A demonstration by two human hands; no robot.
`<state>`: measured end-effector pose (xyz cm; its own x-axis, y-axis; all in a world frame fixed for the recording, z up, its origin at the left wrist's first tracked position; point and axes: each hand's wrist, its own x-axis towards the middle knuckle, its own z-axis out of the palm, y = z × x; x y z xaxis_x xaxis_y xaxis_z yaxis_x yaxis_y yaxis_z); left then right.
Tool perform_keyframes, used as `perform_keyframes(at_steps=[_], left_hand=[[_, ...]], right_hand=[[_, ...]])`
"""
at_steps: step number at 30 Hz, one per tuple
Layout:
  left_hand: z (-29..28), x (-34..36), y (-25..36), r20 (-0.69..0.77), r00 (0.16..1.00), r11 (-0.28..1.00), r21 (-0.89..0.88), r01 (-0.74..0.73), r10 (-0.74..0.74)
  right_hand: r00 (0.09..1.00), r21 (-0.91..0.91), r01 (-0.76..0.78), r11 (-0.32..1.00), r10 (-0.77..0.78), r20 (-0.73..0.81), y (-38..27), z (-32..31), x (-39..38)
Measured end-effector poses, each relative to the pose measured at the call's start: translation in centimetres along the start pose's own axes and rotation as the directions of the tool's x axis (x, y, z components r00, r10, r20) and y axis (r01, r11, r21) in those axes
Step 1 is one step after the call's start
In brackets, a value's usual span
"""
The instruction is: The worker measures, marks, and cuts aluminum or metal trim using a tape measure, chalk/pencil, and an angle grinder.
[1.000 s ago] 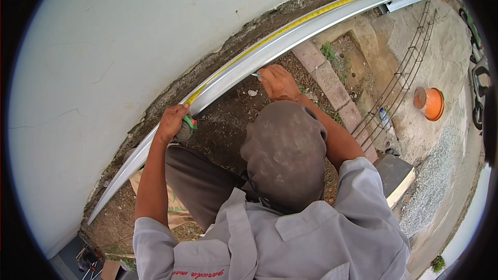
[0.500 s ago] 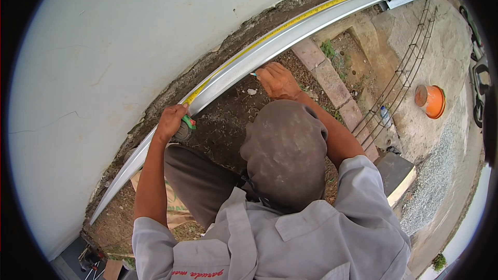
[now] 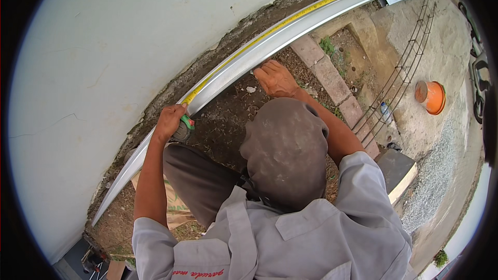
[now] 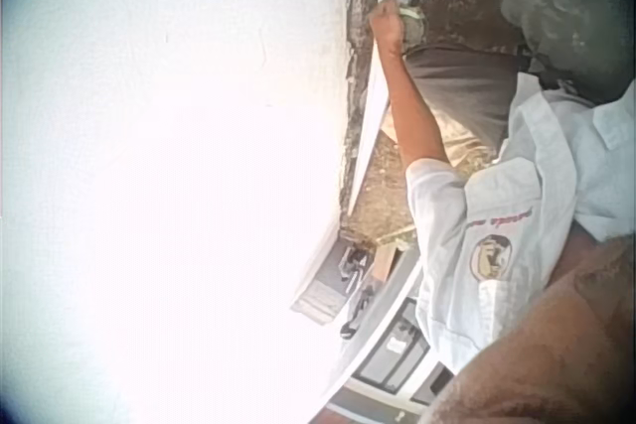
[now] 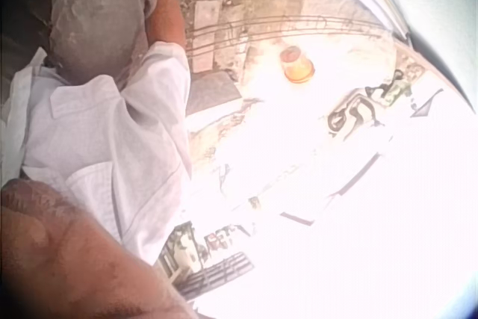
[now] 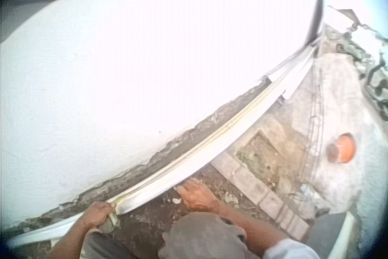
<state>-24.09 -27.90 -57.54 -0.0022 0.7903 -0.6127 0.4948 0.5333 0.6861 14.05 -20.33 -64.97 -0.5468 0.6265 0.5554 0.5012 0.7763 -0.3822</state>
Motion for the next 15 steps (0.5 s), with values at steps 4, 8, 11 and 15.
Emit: perform_keyframes(at_steps=[4,8,11,15], left_hand=[[0.3,-0.5,0.9,0.010,1.000,1.000,-0.017,-0.012,0.012],[0.3,-0.8,1.3,-0.006,1.000,1.000,0.009,0.009,-0.008],[0.0,-0.7,0.9,-0.005,1.000,1.000,0.012,-0.007,0.007],[0.4,-0.8,1.5,0.015,0.999,0.999,0.022,-0.041,0.041]], right_hand=[[1.000,0.046,-0.025,0.999,0.026,-0.013,-0.4,-0.5,-0.2],[0.999,0.066,-0.028,0.997,0.030,-0.032,-1.1,-0.9,0.2],[0.997,0.058,-0.011,0.998,0.015,-0.075,-1.3,-0.9,0.3],[1.000,0.013,-0.011,1.000,0.011,-0.028,-0.7,-0.7,-0.5]])
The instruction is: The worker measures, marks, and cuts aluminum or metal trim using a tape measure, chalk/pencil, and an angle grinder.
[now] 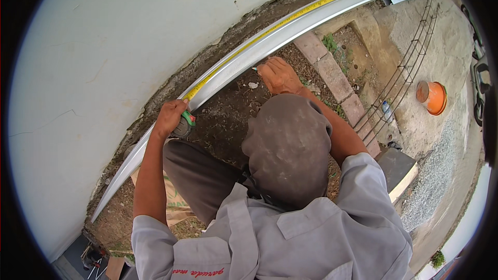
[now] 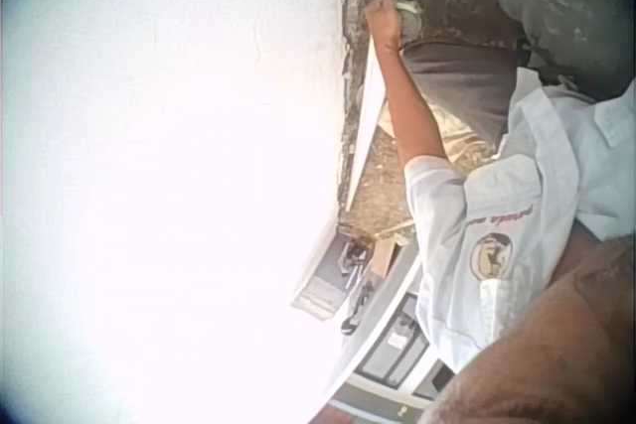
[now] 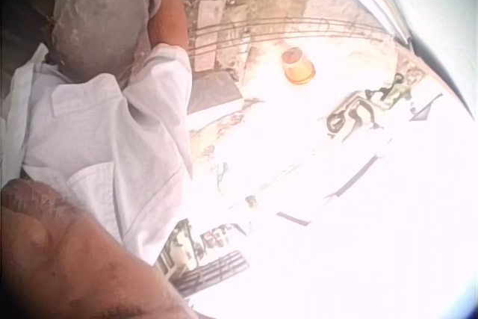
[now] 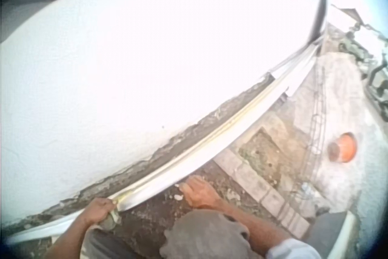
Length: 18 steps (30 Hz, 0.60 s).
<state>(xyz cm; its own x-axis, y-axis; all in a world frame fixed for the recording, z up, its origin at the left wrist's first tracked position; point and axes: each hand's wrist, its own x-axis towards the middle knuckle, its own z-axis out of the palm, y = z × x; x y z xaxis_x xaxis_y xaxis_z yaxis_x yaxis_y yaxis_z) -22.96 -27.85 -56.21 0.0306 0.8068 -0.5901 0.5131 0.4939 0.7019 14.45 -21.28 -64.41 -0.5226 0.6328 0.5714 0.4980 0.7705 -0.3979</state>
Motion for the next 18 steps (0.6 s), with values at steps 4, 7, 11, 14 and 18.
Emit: perform_keyframes(at_steps=[4,7,11,14,18], left_hand=[[0.1,0.0,0.1,0.004,0.999,0.999,-0.014,0.035,-0.035],[-0.3,-0.1,-0.4,0.006,0.999,0.998,-0.040,0.050,-0.049],[-1.2,0.2,-0.4,0.022,1.000,1.000,0.017,0.003,-0.003],[-1.6,-1.2,2.6,0.052,0.999,1.000,0.013,-0.004,0.004],[-3.6,-2.8,4.4,0.133,0.990,0.997,0.042,-0.059,0.053]], right_hand=[[0.997,-0.063,-0.035,0.997,0.039,0.066,-0.1,0.2,-0.6],[0.971,-0.034,-0.155,0.987,0.158,0.182,-0.5,-0.3,-0.4],[0.934,0.176,-0.356,0.918,0.345,0.087,-1.2,-1.8,-0.4],[0.790,0.423,-0.577,0.699,0.610,0.070,-0.8,-4.8,-0.7],[0.649,0.570,-0.670,0.476,0.748,0.139,0.3,-9.1,-0.4]])
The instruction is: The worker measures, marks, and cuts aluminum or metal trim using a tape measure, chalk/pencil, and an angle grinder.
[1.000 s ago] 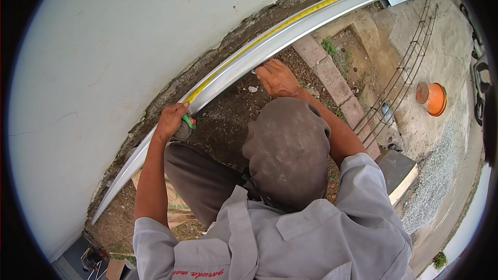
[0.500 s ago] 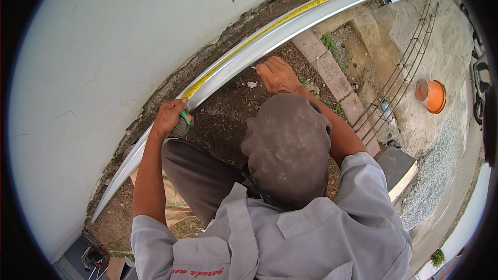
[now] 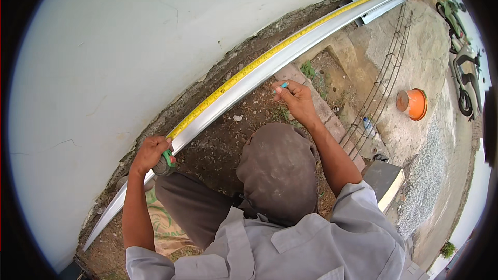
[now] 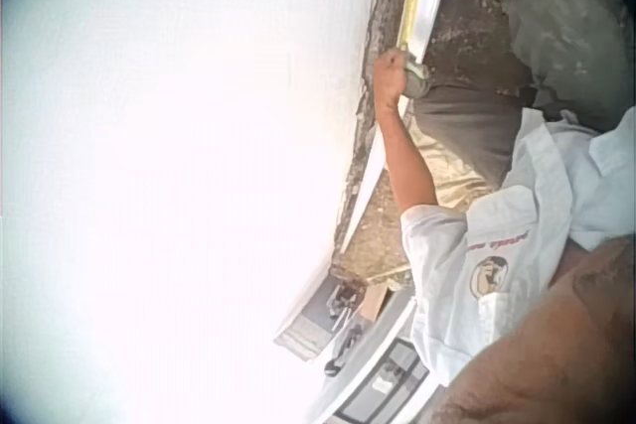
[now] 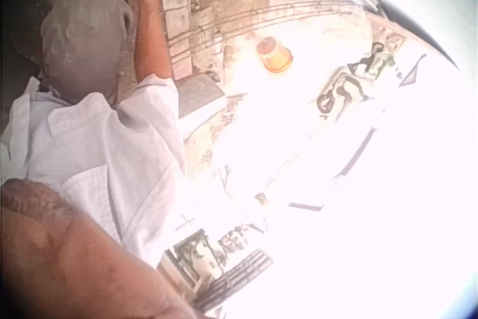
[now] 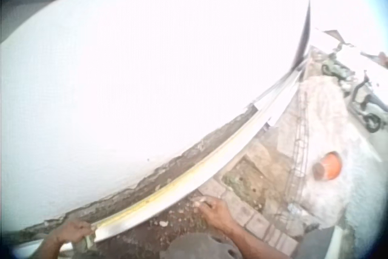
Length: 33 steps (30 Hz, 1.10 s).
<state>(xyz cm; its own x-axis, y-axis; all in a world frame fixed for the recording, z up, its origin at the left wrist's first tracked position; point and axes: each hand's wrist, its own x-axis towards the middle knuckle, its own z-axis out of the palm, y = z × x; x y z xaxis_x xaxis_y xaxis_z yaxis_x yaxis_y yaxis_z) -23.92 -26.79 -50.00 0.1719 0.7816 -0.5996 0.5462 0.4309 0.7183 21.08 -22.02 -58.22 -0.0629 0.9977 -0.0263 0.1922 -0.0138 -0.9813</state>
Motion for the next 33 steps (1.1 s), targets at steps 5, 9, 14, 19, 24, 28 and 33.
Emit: perform_keyframes(at_steps=[5,9,14,19,24,28,33], left_hand=[[-1.7,-2.3,1.1,0.097,0.995,0.999,0.034,0.033,-0.036],[-1.4,-2.5,2.1,0.172,0.984,0.999,0.020,0.047,-0.050],[0.1,-2.0,3.1,0.230,0.972,0.998,0.040,0.045,-0.053],[2.1,-0.8,5.2,0.253,0.967,0.999,0.041,0.029,-0.039],[5.0,2.6,6.0,0.257,0.966,0.998,0.034,-0.046,0.036],[6.3,2.7,6.9,0.248,0.968,0.998,0.042,-0.048,0.036],[6.8,2.7,7.2,0.257,0.966,0.996,0.082,-0.018,-0.004]], right_hand=[[0.965,0.359,-0.055,0.932,0.142,-0.220,-1.0,-0.9,2.9],[0.798,0.750,-0.196,0.632,0.548,-0.252,-2.8,-2.8,6.5],[0.816,0.769,-0.124,0.627,0.505,-0.281,-2.5,-5.8,10.3],[0.783,0.734,0.136,0.665,0.381,-0.491,-4.1,-9.1,12.0],[0.735,0.715,0.066,0.696,0.450,-0.506,-3.3,-11.1,13.6],[0.746,0.685,0.019,0.728,0.446,-0.495,-3.3,-10.7,13.1],[0.779,0.689,0.039,0.724,0.410,-0.474,-4.4,-11.5,12.0]])
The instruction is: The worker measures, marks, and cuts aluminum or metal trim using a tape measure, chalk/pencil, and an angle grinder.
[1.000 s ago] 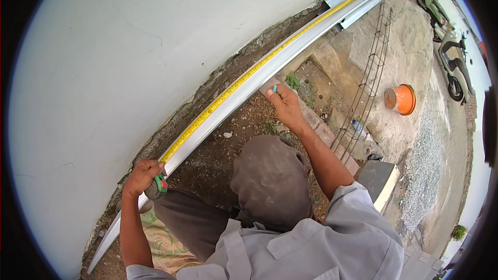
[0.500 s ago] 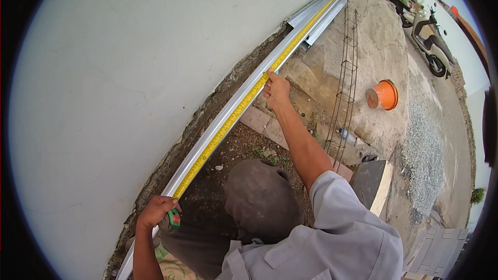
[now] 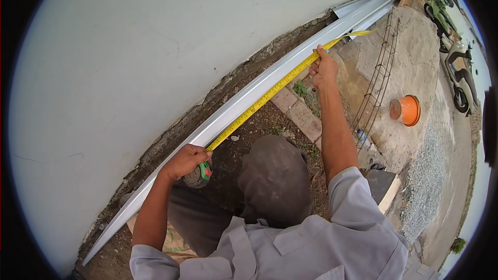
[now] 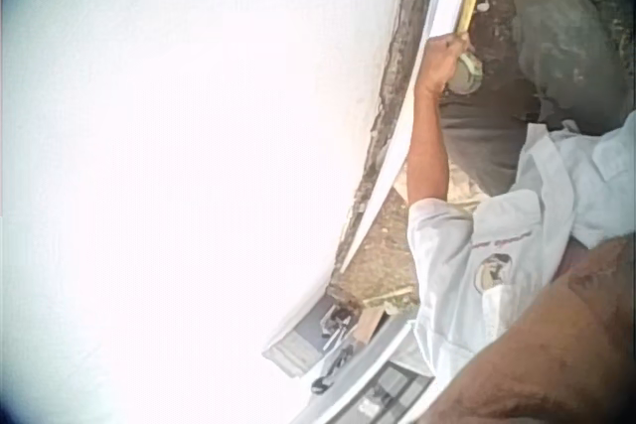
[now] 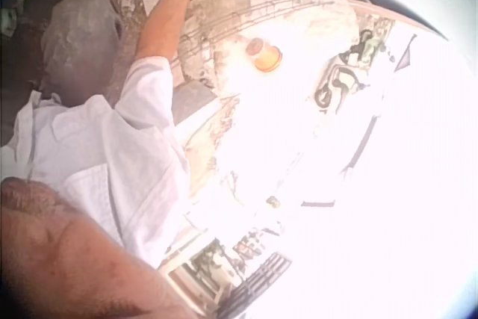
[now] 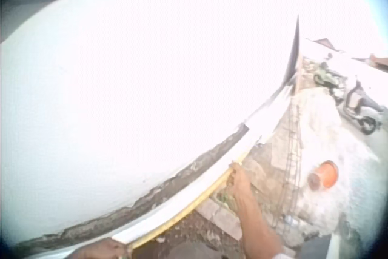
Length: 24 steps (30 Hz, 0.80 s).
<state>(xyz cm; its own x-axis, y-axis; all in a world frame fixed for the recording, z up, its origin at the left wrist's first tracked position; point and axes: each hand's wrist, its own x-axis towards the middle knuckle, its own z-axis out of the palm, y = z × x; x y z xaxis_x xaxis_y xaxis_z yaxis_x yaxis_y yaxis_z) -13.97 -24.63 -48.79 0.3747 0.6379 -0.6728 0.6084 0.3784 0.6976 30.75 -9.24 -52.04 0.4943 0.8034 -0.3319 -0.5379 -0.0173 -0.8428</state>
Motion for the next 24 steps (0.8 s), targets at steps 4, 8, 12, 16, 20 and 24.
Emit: perform_keyframes(at_steps=[4,8,12,16,20,24], left_hand=[[-0.5,-1.0,-0.7,0.018,1.000,0.993,-0.116,0.018,-0.016],[-1.5,-3.2,-0.8,0.007,0.999,0.991,-0.130,0.035,-0.034],[-2.8,-5.6,-1.4,-0.076,0.996,0.998,-0.041,-0.047,0.044],[-4.2,-8.4,-2.0,-0.113,0.991,0.997,0.009,-0.074,0.075],[-4.8,-11.5,-0.8,-0.177,0.983,0.998,0.042,-0.043,0.049],[-5.0,-13.7,-0.4,-0.218,0.974,0.998,0.010,-0.057,0.058]], right_hand=[[0.994,0.036,-0.031,0.999,0.027,0.109,-0.4,0.1,-0.4],[0.952,0.185,-0.011,0.983,-0.047,0.303,-0.8,0.8,-2.3],[0.886,0.302,-0.052,0.952,-0.095,0.453,-1.1,0.8,-4.1],[0.819,0.366,-0.084,0.927,-0.145,0.555,-1.9,0.5,-5.9],[0.751,0.217,-0.146,0.965,-0.035,0.660,-0.3,2.8,-11.1],[0.810,0.218,-0.097,0.971,-0.050,0.584,-0.4,3.8,-12.0]])
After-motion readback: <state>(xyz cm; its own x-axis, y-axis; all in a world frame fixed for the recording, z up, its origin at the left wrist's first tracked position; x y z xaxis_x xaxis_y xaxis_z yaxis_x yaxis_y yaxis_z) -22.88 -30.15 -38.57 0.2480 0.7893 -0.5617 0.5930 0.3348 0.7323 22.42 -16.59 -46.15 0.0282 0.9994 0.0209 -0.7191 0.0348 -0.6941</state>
